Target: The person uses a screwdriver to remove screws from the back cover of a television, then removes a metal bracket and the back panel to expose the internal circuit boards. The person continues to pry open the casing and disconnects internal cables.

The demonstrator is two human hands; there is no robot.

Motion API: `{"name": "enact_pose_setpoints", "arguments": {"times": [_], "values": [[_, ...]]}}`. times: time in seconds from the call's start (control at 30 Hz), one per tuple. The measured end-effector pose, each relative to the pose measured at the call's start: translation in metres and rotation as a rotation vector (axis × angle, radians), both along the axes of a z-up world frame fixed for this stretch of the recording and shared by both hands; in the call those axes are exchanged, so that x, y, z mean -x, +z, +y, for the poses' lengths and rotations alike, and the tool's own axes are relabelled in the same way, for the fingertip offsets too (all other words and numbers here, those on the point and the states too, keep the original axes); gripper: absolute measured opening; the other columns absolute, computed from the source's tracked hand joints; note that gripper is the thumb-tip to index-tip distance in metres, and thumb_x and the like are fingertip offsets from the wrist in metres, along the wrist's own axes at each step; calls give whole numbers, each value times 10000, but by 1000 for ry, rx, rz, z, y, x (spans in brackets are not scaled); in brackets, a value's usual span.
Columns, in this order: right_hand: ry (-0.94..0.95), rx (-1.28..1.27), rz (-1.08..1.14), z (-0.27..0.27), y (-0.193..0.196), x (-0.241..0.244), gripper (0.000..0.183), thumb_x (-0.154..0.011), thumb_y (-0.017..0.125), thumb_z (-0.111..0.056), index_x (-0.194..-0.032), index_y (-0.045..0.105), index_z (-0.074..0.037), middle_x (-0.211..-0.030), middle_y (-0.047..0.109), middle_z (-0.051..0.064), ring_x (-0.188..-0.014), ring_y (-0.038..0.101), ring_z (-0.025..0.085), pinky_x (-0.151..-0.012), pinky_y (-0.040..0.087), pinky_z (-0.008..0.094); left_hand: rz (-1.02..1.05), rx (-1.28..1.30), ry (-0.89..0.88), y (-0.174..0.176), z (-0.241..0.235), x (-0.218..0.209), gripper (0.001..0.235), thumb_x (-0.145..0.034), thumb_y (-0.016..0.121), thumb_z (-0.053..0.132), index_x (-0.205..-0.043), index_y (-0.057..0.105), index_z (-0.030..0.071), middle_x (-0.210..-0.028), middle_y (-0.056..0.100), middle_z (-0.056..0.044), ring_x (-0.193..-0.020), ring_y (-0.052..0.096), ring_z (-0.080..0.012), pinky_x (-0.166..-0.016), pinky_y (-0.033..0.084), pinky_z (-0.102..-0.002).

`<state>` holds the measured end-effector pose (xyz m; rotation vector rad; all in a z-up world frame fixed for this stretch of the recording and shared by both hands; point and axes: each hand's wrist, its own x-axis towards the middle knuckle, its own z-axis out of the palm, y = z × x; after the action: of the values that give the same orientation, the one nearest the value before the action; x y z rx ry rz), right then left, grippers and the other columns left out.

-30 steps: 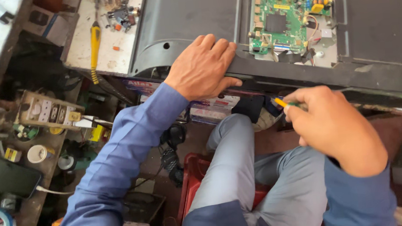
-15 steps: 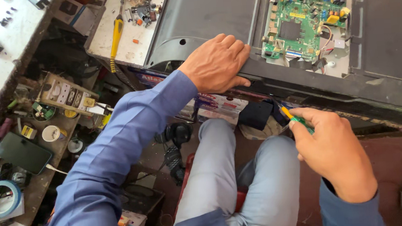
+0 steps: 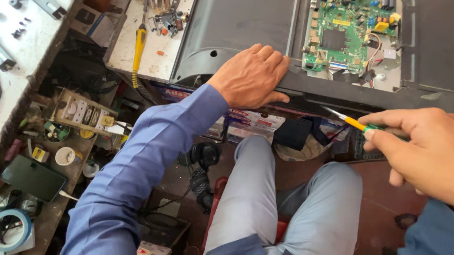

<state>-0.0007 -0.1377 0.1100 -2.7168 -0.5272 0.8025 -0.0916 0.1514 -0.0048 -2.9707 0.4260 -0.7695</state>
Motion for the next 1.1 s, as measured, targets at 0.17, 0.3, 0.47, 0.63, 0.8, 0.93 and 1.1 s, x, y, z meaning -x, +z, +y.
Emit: {"name": "enact_pose_setpoints", "arguments": {"times": [0.17, 0.3, 0.47, 0.63, 0.8, 0.93, 1.1], "values": [[-27, -280, 110, -6, -31, 17, 365, -960, 674, -201, -1303, 770, -122, -870, 781, 81, -424, 580, 163, -349, 423, 324, 61, 1, 22, 0, -1, 2, 706, -929, 634, 620, -1152, 626, -50, -979, 646, -131, -945, 608, -304, -860, 488, -409], [-133, -598, 151, 1, -73, 52, 362, -941, 652, -124, -1287, 748, -80, -855, 775, 87, -420, 528, 112, -331, 357, 277, 51, 134, -6, -2, 8, 7, 731, -943, 657, 597, -1265, 602, -57, -1095, 649, -156, -1025, 611, -337, -918, 493, -430], [-89, -829, 132, 17, -114, 91, 346, -941, 652, -104, -1278, 707, -50, -892, 772, 67, -457, 561, 69, -366, 386, 234, -20, 320, 80, 4, 57, 56, 579, -1005, 717, 517, -1296, 609, 29, -1317, 621, -158, -1249, 582, -355, -1074, 469, -442], [-16, -843, 55, 37, -134, 110, 349, -946, 662, -112, -1285, 711, -45, -871, 772, 74, -481, 590, 77, -431, 452, 241, -39, 588, 247, -18, 71, 113, 627, -976, 737, 430, -1390, 547, -1, -1413, 539, -207, -1314, 514, -399, -1091, 441, -452], [65, -837, 29, 62, -134, 121, 351, -944, 653, -108, -1285, 710, -54, -872, 770, 63, -494, 632, 86, -463, 505, 253, 6, 758, 225, -41, 83, 126, 537, -1033, 669, 317, -1472, 518, 47, -1516, 495, -183, -1405, 487, -390, -1159, 417, -435], [102, -842, -22, 75, -131, 130, 356, -947, 645, -106, -1294, 705, -56, -860, 762, 62, -508, 650, 92, -478, 522, 255, 22, 821, 218, -51, 93, 124, 473, -1059, 633, 272, -1483, 531, 90, -1539, 490, -165, -1425, 492, -370, -1186, 412, -427], [103, -769, -162, 83, -133, 136, 342, -957, 669, -133, -1290, 724, -84, -745, 711, 119, -513, 674, 147, -500, 514, 297, -4, 794, 214, -52, 88, 123, 557, -1015, 699, 307, -1495, 512, 96, -1536, 477, -160, -1416, 474, -367, -1185, 402, -445]]}}
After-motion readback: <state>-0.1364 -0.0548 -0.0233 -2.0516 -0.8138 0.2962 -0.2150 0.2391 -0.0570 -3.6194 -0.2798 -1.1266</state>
